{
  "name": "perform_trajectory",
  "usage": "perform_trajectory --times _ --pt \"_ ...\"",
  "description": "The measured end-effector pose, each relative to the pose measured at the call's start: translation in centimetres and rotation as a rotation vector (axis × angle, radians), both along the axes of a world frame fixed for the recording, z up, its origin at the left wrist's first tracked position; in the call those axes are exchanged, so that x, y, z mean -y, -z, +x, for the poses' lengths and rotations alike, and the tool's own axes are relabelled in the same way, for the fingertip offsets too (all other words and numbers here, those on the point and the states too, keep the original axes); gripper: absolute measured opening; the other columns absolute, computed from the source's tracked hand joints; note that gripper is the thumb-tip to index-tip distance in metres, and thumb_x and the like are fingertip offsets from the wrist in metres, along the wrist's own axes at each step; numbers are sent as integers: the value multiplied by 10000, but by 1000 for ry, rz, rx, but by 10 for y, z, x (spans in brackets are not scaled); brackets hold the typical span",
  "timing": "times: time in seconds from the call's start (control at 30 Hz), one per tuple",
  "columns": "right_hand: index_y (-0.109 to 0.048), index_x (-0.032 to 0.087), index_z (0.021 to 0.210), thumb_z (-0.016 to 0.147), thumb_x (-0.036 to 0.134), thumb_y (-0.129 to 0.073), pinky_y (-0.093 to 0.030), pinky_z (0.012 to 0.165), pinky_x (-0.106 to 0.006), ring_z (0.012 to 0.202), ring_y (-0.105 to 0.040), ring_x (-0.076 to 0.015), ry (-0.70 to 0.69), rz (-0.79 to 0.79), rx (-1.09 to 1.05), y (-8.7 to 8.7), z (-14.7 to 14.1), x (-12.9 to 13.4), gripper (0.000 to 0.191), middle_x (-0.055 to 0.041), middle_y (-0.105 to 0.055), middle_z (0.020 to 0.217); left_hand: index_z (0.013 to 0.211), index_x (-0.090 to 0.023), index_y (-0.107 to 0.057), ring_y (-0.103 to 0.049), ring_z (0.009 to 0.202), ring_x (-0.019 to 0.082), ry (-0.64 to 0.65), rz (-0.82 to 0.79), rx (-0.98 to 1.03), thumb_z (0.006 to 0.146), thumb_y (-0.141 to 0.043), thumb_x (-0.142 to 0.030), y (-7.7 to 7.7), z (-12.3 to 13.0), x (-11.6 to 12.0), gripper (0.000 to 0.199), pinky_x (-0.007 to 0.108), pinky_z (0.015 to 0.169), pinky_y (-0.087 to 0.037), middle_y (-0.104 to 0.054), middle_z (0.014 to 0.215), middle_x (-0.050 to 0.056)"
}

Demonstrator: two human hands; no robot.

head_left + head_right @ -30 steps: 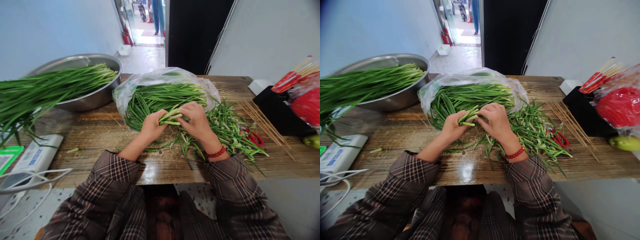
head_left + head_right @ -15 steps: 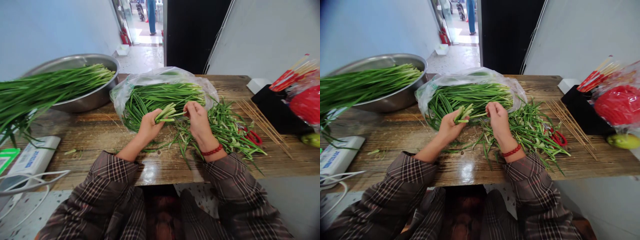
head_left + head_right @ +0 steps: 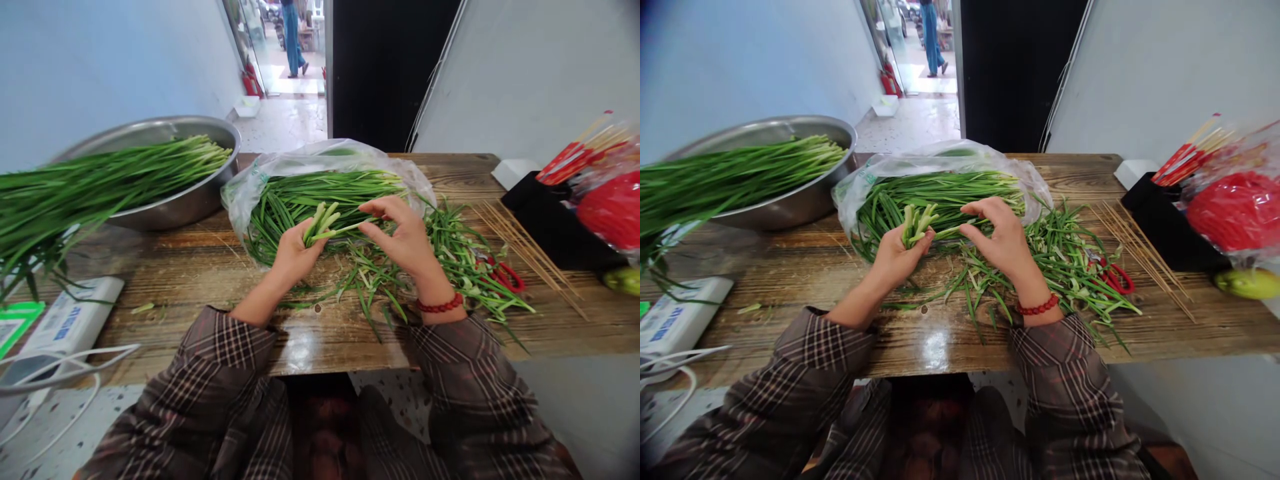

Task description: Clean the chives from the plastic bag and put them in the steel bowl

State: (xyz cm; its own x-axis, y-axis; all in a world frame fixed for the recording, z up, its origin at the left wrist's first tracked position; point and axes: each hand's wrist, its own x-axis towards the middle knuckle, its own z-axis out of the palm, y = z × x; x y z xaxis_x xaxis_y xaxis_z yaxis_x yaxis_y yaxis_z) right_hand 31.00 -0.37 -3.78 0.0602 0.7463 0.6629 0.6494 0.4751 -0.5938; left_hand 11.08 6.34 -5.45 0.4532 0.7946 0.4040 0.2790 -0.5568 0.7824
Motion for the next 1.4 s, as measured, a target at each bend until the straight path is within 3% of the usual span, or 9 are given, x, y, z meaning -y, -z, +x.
perform_trajectory --times 0.13,0.2,0.47,0.63,0.8,0.97,1.03,1.13,1.4 --pt "-675 213 863 882 315 -609 -445 828 -359 867 -590 -186 -25 6 148 10 -6 -5 123 -42 -678 876 708 -176 -570 -462 564 117 35 -4 -4 861 -607 -342 -2 0 1 228 238 549 -367 -499 581 -27" --pt "-650 207 774 885 311 -596 -434 793 -342 818 -575 -175 -10 27 92 13 -12 -6 162 -30 -658 804 677 -180 -551 -449 546 111 64 -20 -8 865 -606 -347 -3 0 1 257 240 548 -364 -493 571 -29" --pt "-618 192 769 834 419 -612 -411 638 -253 662 -503 -111 44 -151 -682 32 -41 -18 236 17 -602 721 718 -185 -591 -471 578 127 74 -118 67 846 -621 -397 0 2 1 249 246 565 -368 -509 583 -21" --pt "-558 204 714 832 525 -598 -384 554 -224 557 -438 -79 100 -78 -951 25 -20 -19 344 45 -526 644 631 -187 -523 -402 511 103 35 -212 129 847 -603 -423 3 1 -1 329 241 510 -318 -452 526 -34" --pt "-572 203 655 908 538 -485 -422 582 -246 571 -506 -96 94 -112 -664 14 1 -10 430 22 -551 613 582 -190 -471 -373 485 88 41 -232 145 862 -590 -409 1 -1 -1 375 244 498 -299 -426 514 -37" --pt "-672 220 939 858 401 -620 -477 752 -308 837 -612 -158 45 -66 -185 9 -8 -5 205 -26 -681 901 596 -187 -489 -388 486 93 12 -217 121 846 -617 -429 0 0 1 370 247 488 -290 -445 507 -35" --pt "-680 232 939 842 330 -654 -472 835 -351 908 -615 -181 11 -24 -52 9 -10 -5 141 -33 -689 935 604 -185 -501 -387 485 93 18 -224 116 833 -636 -434 -1 0 2 363 248 485 -286 -452 509 -35" --pt "-694 232 869 851 261 -646 -462 867 -378 909 -611 -189 -26 45 20 9 -12 -5 59 -37 -676 887 613 -186 -510 -375 482 92 41 -251 130 818 -656 -453 -1 0 2 367 250 481 -283 -451 510 -36" --pt "-697 260 869 871 216 -597 -481 846 -383 942 -599 -187 -50 94 65 9 -14 -4 109 -39 -645 949 594 -191 -494 -386 488 94 86 -303 134 806 -663 -481 1 -2 0 397 246 462 -273 -461 529 -24"
